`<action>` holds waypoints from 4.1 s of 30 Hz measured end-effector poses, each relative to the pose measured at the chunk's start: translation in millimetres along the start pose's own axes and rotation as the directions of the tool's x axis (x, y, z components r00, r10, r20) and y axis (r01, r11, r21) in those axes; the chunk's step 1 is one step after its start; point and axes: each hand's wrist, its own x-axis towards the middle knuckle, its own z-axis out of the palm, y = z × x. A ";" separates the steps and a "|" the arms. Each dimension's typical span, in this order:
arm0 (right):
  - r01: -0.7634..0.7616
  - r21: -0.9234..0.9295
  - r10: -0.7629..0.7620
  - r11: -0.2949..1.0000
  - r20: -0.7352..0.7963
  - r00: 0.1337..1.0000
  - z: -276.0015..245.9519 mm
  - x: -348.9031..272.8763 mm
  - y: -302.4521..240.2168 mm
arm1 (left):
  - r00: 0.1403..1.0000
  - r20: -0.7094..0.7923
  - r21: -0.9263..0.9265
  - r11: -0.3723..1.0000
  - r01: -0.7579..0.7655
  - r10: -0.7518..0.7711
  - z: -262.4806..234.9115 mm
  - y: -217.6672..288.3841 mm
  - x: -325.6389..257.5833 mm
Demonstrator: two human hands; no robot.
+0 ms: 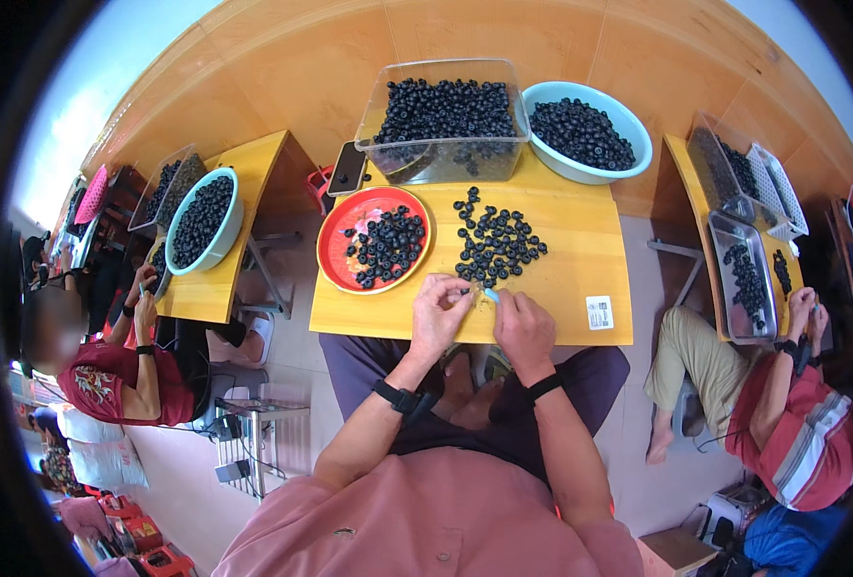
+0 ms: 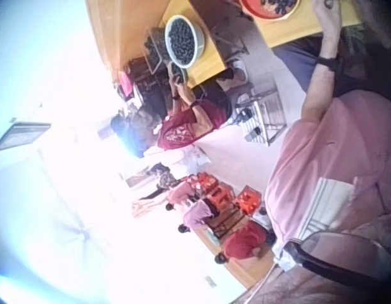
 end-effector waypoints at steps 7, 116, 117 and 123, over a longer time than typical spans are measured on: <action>0.020 0.013 -0.019 1.000 -0.065 0.998 -0.9 -1.1 1.4 | 0.986 0.026 -0.188 0.968 0.168 -0.166 9.7 -5.9 -4.2; 0.040 0.022 -0.039 0.999 -0.053 0.998 -4.4 3.1 -0.1 | 0.969 0.125 -0.091 0.970 0.224 -0.212 7.7 -1.2 2.0; 0.039 0.022 -0.038 0.999 -0.053 0.998 -4.7 2.8 0.5 | 0.969 0.126 -0.092 0.970 0.224 -0.212 7.8 -0.5 2.7; 0.088 0.012 -0.087 0.996 -0.044 0.995 -4.2 1.5 0.6 | 0.974 0.110 -0.048 0.978 0.205 -0.198 8.3 -4.2 2.5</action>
